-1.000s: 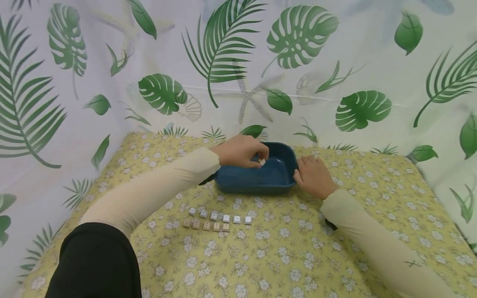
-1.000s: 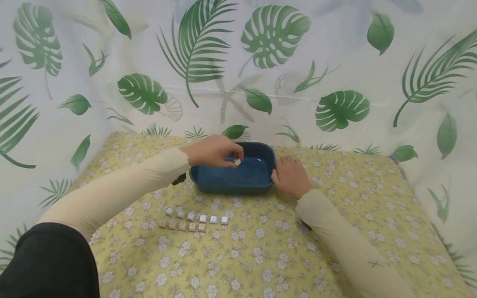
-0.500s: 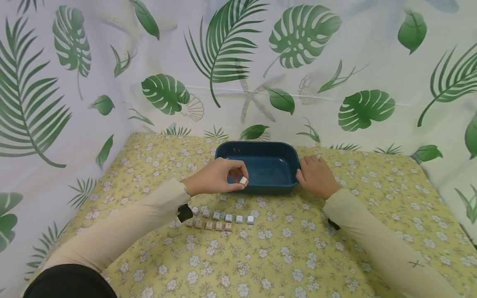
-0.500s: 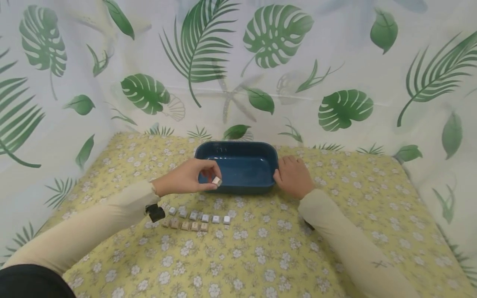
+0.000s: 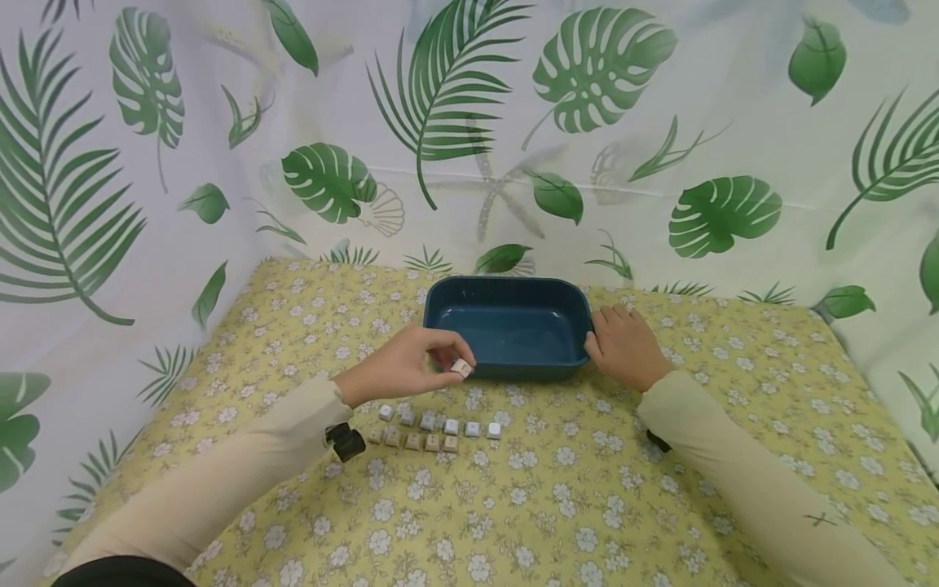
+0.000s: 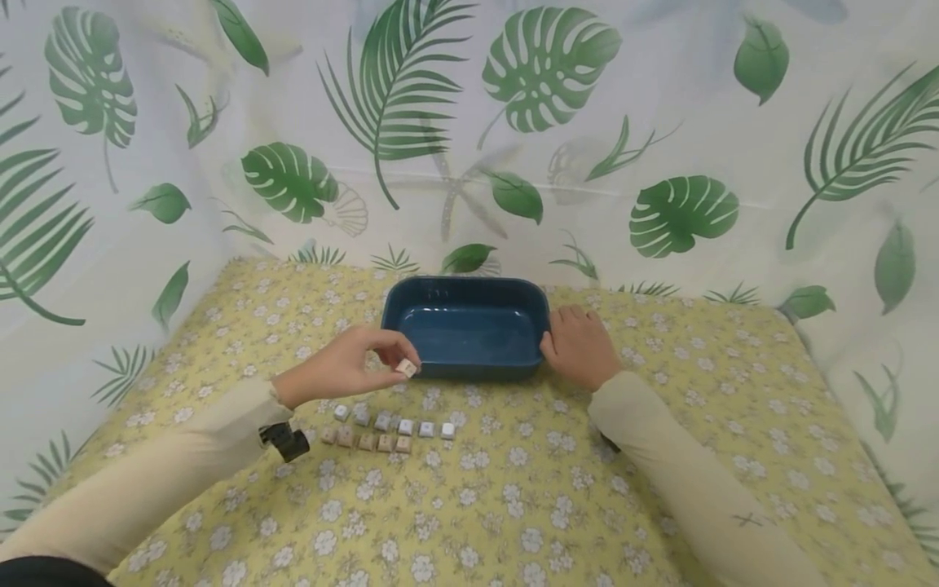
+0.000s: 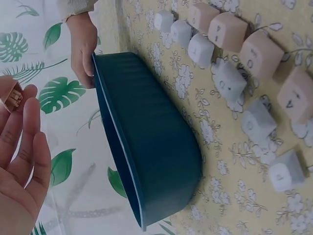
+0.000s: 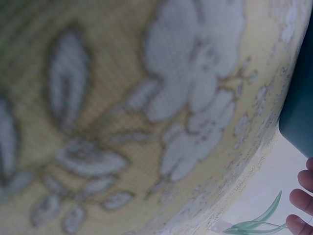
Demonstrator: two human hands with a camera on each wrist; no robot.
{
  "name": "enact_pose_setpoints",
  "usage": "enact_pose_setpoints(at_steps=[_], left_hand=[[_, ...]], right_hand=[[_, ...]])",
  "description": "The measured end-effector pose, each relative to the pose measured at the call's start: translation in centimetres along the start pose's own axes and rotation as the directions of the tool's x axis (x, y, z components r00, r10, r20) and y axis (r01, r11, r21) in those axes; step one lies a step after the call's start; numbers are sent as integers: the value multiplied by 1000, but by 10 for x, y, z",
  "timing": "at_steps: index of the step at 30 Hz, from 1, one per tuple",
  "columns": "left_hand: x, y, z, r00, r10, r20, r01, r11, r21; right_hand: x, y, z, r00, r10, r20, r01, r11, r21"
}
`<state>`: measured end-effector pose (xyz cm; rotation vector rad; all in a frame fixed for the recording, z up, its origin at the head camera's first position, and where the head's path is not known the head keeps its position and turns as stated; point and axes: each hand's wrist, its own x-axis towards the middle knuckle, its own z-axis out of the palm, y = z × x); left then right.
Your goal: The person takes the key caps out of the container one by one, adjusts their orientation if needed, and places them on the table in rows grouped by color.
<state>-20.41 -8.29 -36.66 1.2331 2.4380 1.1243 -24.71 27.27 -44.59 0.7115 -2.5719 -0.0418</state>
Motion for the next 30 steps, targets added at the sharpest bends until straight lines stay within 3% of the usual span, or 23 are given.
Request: enact_pose_setpoints(at_steps=[8, 17, 30], left_hand=[[-16, -5, 3, 998, -36, -42, 36, 999, -3], [-31, -11, 11, 990, -106, -93, 100, 992, -77], [-33, -7, 27, 993, -116, -3, 116, 993, -38]], right_hand=[[-1, -1, 0, 1000, 8, 3, -8, 1000, 5], [-1, -3, -3, 998, 30, 47, -31, 999, 24], [2, -1, -1, 999, 19, 31, -20, 999, 27]])
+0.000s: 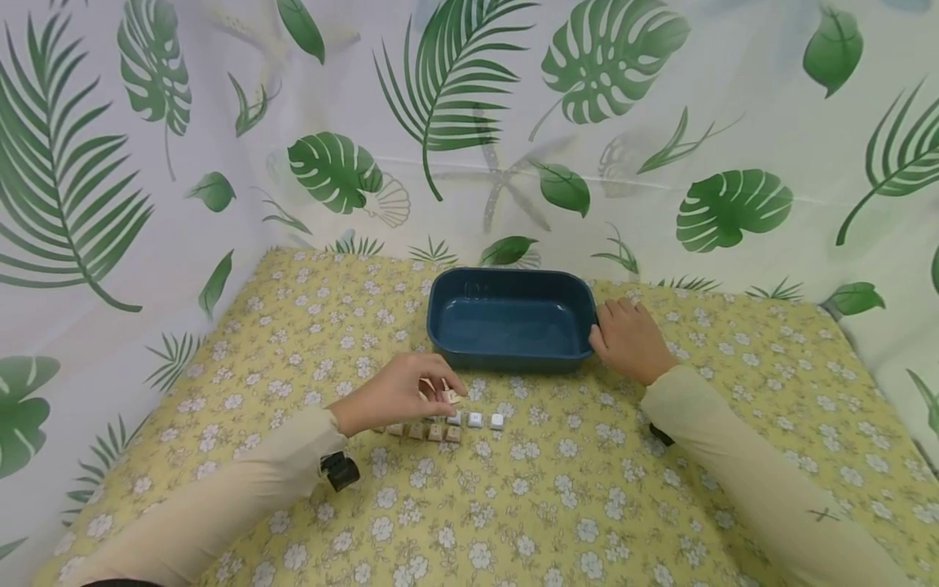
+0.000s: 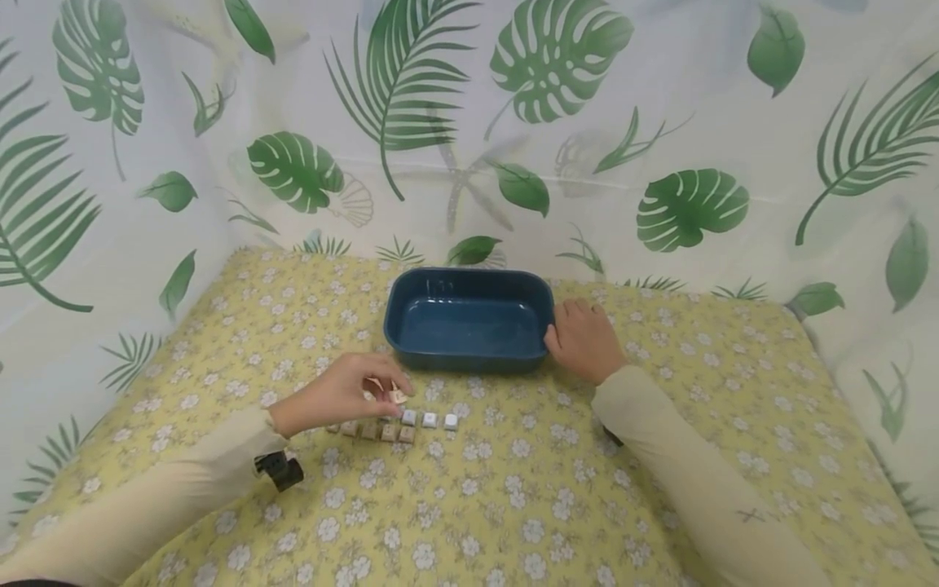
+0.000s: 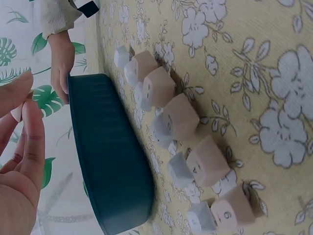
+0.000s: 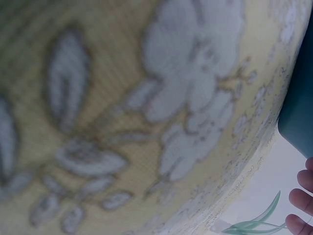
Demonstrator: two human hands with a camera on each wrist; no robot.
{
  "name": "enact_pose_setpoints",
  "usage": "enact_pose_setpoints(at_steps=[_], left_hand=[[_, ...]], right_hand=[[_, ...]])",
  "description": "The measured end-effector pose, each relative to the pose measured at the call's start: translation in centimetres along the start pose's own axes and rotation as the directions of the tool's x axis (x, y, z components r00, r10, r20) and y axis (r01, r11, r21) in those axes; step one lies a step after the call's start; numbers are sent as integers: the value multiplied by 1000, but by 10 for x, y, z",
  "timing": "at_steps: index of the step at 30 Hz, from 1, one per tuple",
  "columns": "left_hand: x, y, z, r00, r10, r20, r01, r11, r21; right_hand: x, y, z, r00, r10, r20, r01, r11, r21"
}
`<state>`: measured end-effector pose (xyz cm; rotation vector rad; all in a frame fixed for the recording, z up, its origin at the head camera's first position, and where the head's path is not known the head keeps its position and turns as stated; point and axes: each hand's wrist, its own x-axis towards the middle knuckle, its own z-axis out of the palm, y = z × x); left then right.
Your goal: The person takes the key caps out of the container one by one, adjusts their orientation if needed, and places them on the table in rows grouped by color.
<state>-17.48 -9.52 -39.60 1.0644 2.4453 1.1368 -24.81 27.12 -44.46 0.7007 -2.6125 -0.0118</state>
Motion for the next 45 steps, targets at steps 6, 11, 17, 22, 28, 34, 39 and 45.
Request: enact_pose_setpoints(at_steps=[6, 11, 17, 22, 28, 34, 39, 45], left_hand=[[0, -2, -5, 997, -79, -26, 77, 994, -82], [4, -2, -20, 992, -111, -68, 104, 990, -99], [9, 3, -18, 993, -118, -32, 115, 990, -82], [14, 5, 4, 993, -110, 46, 106, 991, 77], [18, 9, 26, 992, -70, 104, 28, 932, 360], [18, 7, 40, 988, -42, 151, -45, 845, 534], [18, 3, 48, 989, -33, 146, -58, 816, 575], [19, 0, 51, 990, -35, 140, -53, 816, 576]], right_hand=[[1, -2, 0, 1000, 1, 9, -1, 1000, 1], [2, -1, 0, 999, 13, 33, -14, 1000, 13], [1, 1, 1, 1000, 13, 16, -13, 1000, 12], [1, 1, 1, 1000, 9, 7, -9, 1000, 3], [1, 0, -1, 1000, 12, 21, -12, 1000, 0], [1, 1, 0, 1000, 8, 14, -8, 1000, -3], [1, 1, 0, 1000, 1, -1, -1, 1000, -1], [1, -2, -1, 1000, 13, 18, -13, 1000, 1]])
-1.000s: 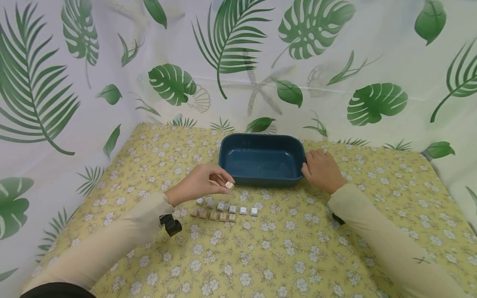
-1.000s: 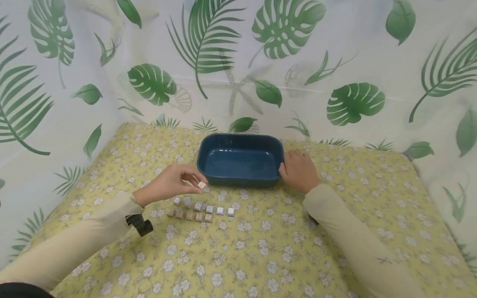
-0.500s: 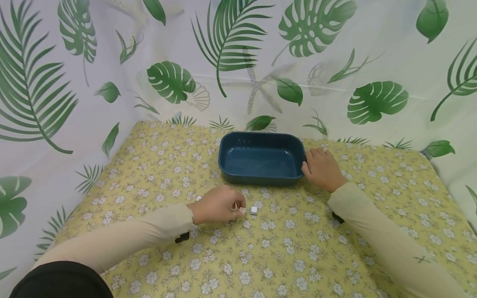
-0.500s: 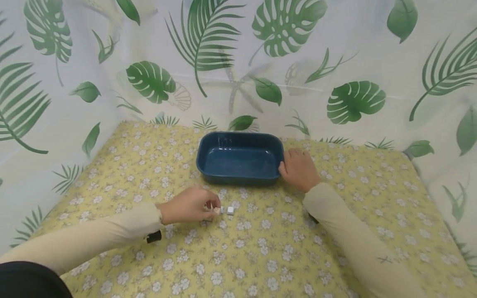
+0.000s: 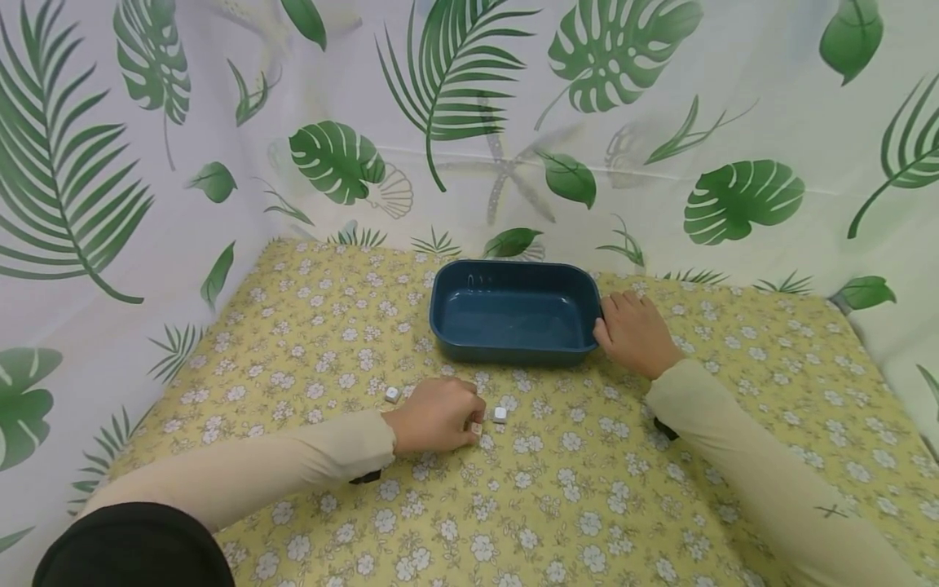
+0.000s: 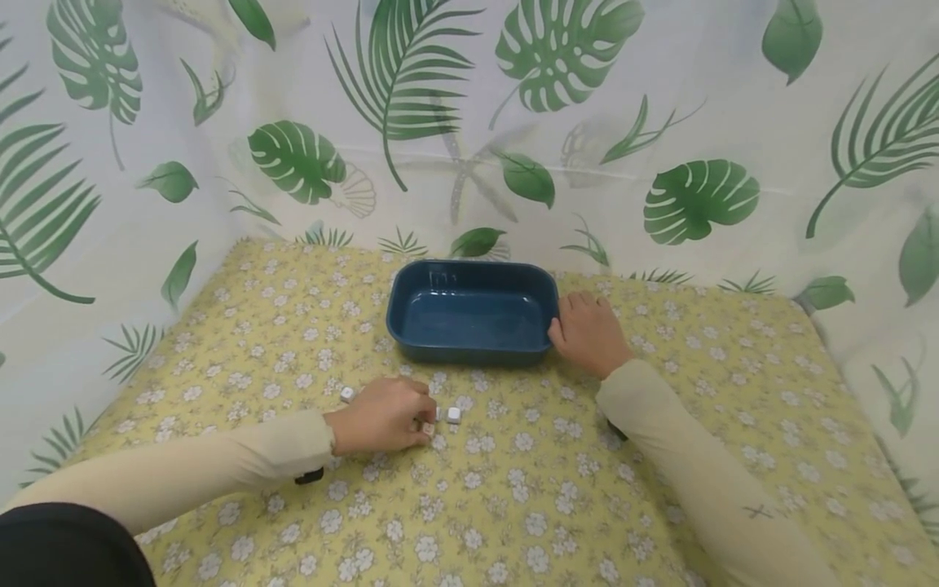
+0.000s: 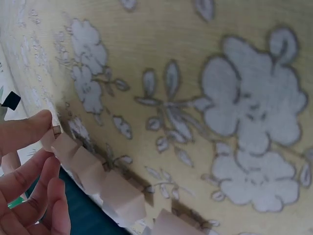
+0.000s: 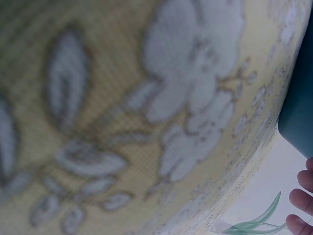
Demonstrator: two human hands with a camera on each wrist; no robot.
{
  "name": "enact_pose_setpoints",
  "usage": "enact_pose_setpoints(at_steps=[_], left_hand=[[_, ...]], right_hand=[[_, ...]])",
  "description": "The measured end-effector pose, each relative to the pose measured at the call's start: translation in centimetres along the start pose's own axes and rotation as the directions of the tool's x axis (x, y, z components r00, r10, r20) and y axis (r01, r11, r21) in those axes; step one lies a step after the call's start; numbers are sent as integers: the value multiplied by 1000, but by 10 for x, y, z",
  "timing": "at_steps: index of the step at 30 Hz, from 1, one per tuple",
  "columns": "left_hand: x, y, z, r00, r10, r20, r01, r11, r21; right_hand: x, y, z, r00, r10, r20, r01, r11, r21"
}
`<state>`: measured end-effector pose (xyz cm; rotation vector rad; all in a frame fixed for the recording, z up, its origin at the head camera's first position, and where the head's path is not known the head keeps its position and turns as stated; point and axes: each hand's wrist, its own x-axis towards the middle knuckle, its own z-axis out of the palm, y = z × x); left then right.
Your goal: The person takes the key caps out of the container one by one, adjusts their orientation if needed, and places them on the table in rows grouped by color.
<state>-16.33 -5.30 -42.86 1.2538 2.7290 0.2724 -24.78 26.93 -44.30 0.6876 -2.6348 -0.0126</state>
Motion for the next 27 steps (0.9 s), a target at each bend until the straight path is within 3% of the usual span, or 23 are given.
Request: enact_pose_setpoints(at_steps=[6, 10, 20, 27], left_hand=[[0, -3, 1, 1000, 21, 2, -21, 1000, -19], [0, -4, -7, 1000, 8, 10, -7, 999, -35], [-3, -13, -69, 996, -1, -91, -3, 999, -38], [1, -15, -103, 996, -16, -88, 10, 998, -69]], right_hand=[[0, -1, -1, 999, 16, 28, -16, 1000, 0], [0, 0, -1, 1000, 15, 26, -15, 1000, 3], [0, -2, -3, 999, 25, 42, -26, 999, 28], [1, 0, 0, 998, 26, 61, -29, 999, 44]])
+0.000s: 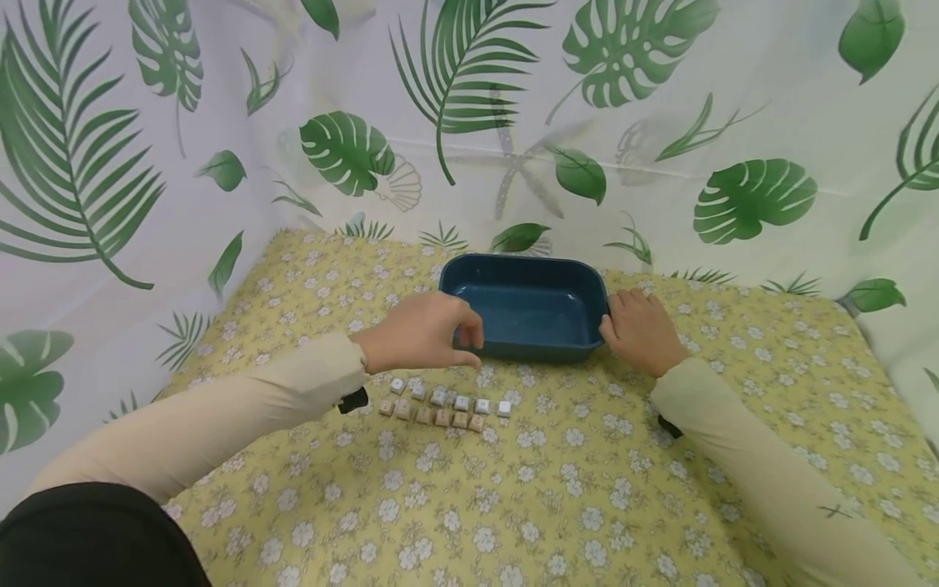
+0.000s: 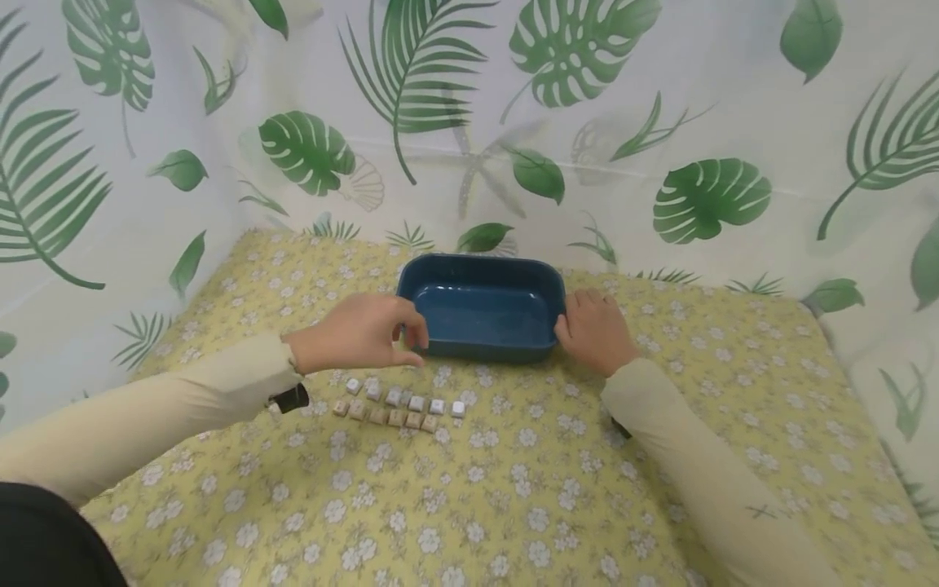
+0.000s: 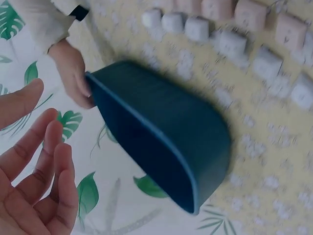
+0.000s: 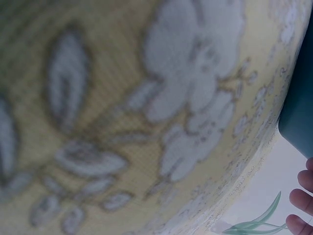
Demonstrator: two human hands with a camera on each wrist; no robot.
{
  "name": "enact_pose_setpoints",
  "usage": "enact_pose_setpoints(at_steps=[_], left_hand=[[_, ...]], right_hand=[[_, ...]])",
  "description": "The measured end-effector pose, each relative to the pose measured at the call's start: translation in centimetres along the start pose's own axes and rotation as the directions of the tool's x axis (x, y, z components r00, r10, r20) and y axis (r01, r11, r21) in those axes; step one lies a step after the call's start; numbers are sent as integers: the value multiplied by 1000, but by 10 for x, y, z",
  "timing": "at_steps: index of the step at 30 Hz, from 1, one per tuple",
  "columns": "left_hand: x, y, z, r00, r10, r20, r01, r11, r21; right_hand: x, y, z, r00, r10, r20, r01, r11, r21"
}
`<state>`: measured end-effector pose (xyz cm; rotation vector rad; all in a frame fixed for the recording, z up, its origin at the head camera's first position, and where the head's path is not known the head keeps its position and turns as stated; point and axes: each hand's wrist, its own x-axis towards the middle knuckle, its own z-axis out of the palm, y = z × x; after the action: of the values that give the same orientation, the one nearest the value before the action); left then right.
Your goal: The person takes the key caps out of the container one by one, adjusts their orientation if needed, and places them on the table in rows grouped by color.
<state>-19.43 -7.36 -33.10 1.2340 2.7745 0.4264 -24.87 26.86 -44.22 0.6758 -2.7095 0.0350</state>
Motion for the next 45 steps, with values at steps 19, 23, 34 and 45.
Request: enact_pose_setpoints(at_steps=[19, 23, 34, 45], left_hand=[[117, -19, 9, 928, 53, 368, -43, 998, -35], [151, -10, 36, 824, 75, 562, -58, 997, -48], [174, 0, 68, 696, 61, 716, -62, 998, -25], [148, -40, 52, 707, -62, 705, 95, 995, -8]], right_hand=[[-1, 4, 1, 1000, -9, -8, 8, 999, -31], [-2, 6, 3, 1000, -4, 3, 4, 999, -41], [0, 0, 0, 1000, -20, -11, 19, 999, -49], [-2, 0, -2, 1000, 0, 11, 0, 999, -32]])
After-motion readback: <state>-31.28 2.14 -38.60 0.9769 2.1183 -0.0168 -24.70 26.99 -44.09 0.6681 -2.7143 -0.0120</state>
